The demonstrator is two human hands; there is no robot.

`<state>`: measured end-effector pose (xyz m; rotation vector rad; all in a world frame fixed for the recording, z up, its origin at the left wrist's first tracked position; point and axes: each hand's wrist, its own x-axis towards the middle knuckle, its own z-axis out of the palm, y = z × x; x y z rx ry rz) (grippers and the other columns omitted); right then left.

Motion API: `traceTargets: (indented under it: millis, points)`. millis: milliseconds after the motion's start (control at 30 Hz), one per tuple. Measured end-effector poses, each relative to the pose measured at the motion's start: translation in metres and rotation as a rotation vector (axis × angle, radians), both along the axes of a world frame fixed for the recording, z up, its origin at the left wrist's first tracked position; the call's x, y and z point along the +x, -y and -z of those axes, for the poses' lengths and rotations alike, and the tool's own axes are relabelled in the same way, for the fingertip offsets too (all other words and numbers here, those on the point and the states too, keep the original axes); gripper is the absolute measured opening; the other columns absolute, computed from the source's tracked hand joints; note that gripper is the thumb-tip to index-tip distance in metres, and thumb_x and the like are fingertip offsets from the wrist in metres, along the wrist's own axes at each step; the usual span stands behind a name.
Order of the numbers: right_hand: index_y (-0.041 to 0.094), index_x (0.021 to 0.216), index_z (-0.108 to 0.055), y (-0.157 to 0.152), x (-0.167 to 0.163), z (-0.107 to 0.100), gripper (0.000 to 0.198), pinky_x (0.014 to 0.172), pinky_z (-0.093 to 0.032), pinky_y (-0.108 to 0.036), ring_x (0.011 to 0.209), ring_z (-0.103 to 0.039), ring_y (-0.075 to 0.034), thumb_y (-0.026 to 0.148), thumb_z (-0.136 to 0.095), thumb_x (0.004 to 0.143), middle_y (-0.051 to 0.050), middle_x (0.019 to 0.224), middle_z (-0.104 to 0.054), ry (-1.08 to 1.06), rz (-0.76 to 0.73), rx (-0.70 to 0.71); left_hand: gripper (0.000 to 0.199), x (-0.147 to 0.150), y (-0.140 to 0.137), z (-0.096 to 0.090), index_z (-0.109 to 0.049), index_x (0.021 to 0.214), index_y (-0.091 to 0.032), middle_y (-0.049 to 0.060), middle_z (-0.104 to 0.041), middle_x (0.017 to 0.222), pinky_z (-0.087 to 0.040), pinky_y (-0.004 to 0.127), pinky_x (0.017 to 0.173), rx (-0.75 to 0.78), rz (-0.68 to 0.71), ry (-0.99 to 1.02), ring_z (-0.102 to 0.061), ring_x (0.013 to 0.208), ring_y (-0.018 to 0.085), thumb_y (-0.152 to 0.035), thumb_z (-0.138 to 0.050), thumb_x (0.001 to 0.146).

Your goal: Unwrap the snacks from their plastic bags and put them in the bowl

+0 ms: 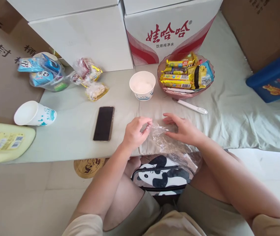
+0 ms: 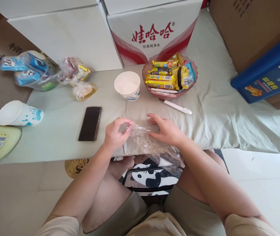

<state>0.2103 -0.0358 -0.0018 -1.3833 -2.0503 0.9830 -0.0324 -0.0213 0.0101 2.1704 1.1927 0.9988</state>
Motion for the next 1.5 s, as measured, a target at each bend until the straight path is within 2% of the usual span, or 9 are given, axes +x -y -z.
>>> traceTargets:
  millis: [167,333,433,533,633,833,1100,1333,1500]
  points:
    - [0.020,0.084,-0.066,-0.005,-0.008,-0.006,0.012,0.072,-0.050,-0.032,0.073,-0.064,-0.019,0.024,-0.055,0.082,-0.005,0.079,-0.069,0.039,-0.041,0.054,0.018,0.000,0.002,-0.002,-0.057,0.106,-0.026,0.004,-0.073,0.097,-0.057,0.038,0.091,0.105,-0.015,-0.021,-0.072,0.096,0.019,-0.026,-0.059,0.088]
    - [0.021,0.079,-0.061,-0.003,-0.010,-0.010,0.018,0.058,-0.042,-0.027,0.059,-0.053,-0.013,0.036,-0.054,0.084,-0.001,0.070,-0.064,-0.147,0.213,-0.043,0.042,-0.016,-0.002,-0.004,-0.053,0.109,-0.024,0.013,-0.060,0.123,-0.047,0.051,0.111,0.198,-0.335,0.078,-0.057,0.129,0.031,-0.052,-0.067,0.080]
    - [0.021,0.080,-0.058,-0.001,-0.015,-0.008,0.020,0.052,-0.038,-0.025,0.053,-0.050,-0.012,0.041,-0.057,0.081,0.002,0.062,-0.059,-0.269,0.363,-0.136,0.049,-0.012,-0.003,-0.003,-0.054,0.116,-0.022,0.015,-0.060,0.128,-0.050,0.046,0.108,-0.172,-0.390,0.350,-0.057,0.131,0.029,-0.061,-0.054,0.087]
    - [0.022,0.082,-0.055,0.002,-0.024,-0.006,0.023,0.047,-0.035,-0.024,0.048,-0.048,-0.011,0.045,-0.058,0.082,0.004,0.056,-0.054,-0.348,0.434,-0.207,0.051,0.004,-0.003,-0.002,-0.060,0.112,-0.019,0.015,-0.070,0.120,-0.057,0.041,0.095,-0.859,-0.124,0.615,-0.068,0.115,0.027,-0.063,-0.058,0.085]
    - [0.022,0.084,-0.054,0.003,-0.031,-0.005,0.026,0.046,-0.035,-0.023,0.048,-0.051,-0.011,0.048,-0.059,0.084,0.004,0.057,-0.055,-0.384,0.444,-0.225,0.044,0.017,0.000,-0.003,-0.066,0.108,-0.015,0.013,-0.076,0.108,-0.059,0.034,0.085,-1.189,0.045,0.666,-0.074,0.098,0.023,-0.047,-0.075,0.078]
    - [0.021,0.090,-0.057,0.001,-0.028,0.002,0.030,0.048,-0.041,-0.023,0.050,-0.058,-0.011,0.051,-0.060,0.085,0.003,0.069,-0.061,-0.388,0.410,-0.239,0.032,0.017,-0.002,-0.006,-0.061,0.115,-0.019,0.000,-0.071,0.067,-0.047,0.023,0.052,-1.086,-0.072,0.442,-0.070,0.058,0.016,-0.031,-0.066,0.086]
    - [0.021,0.104,-0.064,0.005,-0.026,0.000,0.031,0.053,-0.049,-0.027,0.055,-0.059,-0.010,0.043,-0.061,0.083,-0.003,0.091,-0.070,-0.531,0.332,-0.250,0.040,0.008,-0.009,-0.006,-0.054,0.114,-0.022,-0.001,-0.074,0.070,-0.049,0.023,0.052,-0.967,0.012,0.567,-0.070,0.056,0.015,-0.041,-0.069,0.082]
    - [0.022,0.084,-0.064,0.005,-0.025,-0.004,0.022,0.051,-0.045,-0.028,0.052,-0.049,-0.008,0.044,-0.061,0.080,-0.007,0.118,-0.070,-0.668,0.401,-0.226,0.036,0.001,-0.010,-0.009,-0.059,0.101,-0.022,-0.004,-0.064,0.055,-0.043,0.024,0.043,-1.068,0.053,0.605,-0.060,0.044,0.014,-0.044,-0.070,0.075]
    - [0.022,0.061,-0.060,0.005,-0.018,-0.006,0.024,0.067,-0.050,-0.033,0.089,-0.063,-0.021,0.041,-0.070,0.070,-0.009,0.108,-0.068,-0.688,0.339,-0.204,0.016,-0.001,-0.015,-0.009,-0.059,0.069,-0.019,0.002,-0.063,0.060,-0.053,0.030,0.054,-1.070,0.030,0.722,-0.066,0.058,0.017,-0.033,-0.068,0.067]
